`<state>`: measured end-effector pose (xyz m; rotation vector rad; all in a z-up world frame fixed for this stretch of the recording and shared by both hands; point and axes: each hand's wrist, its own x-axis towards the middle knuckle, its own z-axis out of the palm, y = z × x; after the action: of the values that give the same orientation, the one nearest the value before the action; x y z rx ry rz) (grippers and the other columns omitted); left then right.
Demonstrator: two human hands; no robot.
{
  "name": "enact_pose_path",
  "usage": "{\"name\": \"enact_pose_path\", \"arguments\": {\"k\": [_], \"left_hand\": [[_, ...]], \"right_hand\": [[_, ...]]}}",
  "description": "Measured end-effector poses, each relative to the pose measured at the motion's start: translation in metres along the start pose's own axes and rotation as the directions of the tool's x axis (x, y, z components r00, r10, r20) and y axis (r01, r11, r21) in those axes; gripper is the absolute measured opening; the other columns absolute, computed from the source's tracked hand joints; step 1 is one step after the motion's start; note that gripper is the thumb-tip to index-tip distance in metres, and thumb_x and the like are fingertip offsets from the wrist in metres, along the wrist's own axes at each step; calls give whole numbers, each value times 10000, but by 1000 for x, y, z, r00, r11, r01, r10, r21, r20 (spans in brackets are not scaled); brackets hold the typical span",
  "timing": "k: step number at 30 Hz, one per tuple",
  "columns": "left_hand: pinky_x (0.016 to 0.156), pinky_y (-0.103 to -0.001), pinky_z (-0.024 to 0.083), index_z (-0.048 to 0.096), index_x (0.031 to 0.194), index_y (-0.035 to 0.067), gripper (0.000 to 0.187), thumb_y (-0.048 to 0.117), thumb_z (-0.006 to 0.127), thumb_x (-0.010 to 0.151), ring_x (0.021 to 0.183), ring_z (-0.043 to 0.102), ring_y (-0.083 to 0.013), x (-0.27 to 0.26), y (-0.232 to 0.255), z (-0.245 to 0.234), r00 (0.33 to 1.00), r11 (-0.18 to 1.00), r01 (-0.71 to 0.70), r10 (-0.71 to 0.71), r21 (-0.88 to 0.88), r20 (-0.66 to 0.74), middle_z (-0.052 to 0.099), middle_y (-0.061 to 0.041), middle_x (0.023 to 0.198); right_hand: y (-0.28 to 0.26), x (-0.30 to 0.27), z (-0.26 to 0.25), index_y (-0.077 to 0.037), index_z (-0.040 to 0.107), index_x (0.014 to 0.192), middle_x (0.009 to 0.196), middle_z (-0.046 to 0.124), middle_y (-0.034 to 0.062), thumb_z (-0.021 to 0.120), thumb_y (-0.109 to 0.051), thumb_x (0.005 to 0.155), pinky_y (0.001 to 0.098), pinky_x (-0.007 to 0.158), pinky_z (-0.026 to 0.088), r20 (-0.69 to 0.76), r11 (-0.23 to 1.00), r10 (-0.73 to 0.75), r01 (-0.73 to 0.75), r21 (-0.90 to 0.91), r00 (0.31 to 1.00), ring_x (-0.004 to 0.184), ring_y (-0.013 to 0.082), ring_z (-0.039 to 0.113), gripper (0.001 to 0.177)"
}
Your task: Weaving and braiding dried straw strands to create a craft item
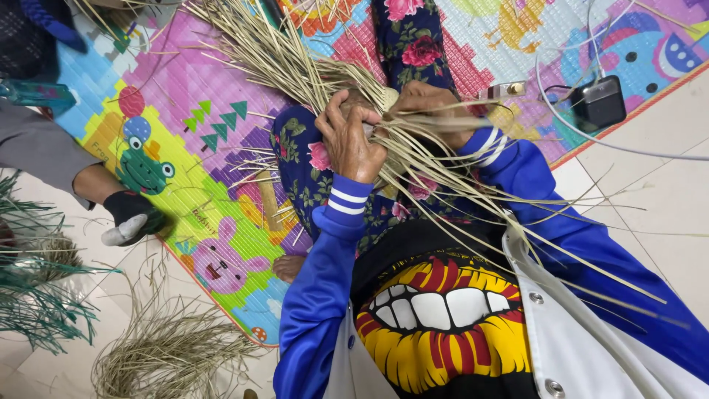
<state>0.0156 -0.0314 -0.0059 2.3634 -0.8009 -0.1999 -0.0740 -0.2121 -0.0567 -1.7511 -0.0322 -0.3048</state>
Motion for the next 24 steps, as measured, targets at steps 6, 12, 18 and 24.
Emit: {"name": "enact_pose_path", "arguments": {"k": [6, 12, 18, 24], "left_hand": [[994, -609, 457, 582, 842, 208, 259, 173, 787, 688, 1298, 338, -432, 0, -3, 1, 1000, 1000, -8, 8, 15, -22, 386, -43, 1441], [976, -603, 473, 565, 904, 222, 334, 190, 823, 695, 1302, 334, -433, -2, 0, 1, 1000, 1000, -15, 15, -1, -24, 379, -20, 1437], [965, -599, 478, 603, 903, 249, 308, 217, 837, 706, 1311, 338, -427, -4, 10, -1, 998, 998, 13, -8, 69, -68, 391, 3, 1452], [971, -605, 483, 637, 865, 279, 246, 251, 826, 710, 1307, 365, -421, -9, 12, 0, 996, 1000, 9, -8, 12, -86, 427, 33, 1421]], "right_hand": [[-2, 3, 16, -100, 790, 1109, 1041, 664, 176, 750, -208, 989, 476, 790, 536, -109, 962, -223, 200, -185, 969, 892, 391, 659, 166], [-15, 19, 19, -171, 812, 1040, 984, 660, 45, 780, -203, 995, 352, 744, 537, -182, 951, -215, 163, -263, 959, 823, 266, 661, 63], [0, 4, 13, -14, 753, 1095, 870, 673, 151, 817, -141, 992, 397, 644, 511, -279, 970, -222, 182, -161, 934, 717, 297, 645, 176], [-18, -10, 20, -43, 776, 1099, 935, 667, 155, 790, -158, 988, 377, 692, 483, -233, 990, -31, -2, -140, 972, 793, 274, 631, 161]]}}
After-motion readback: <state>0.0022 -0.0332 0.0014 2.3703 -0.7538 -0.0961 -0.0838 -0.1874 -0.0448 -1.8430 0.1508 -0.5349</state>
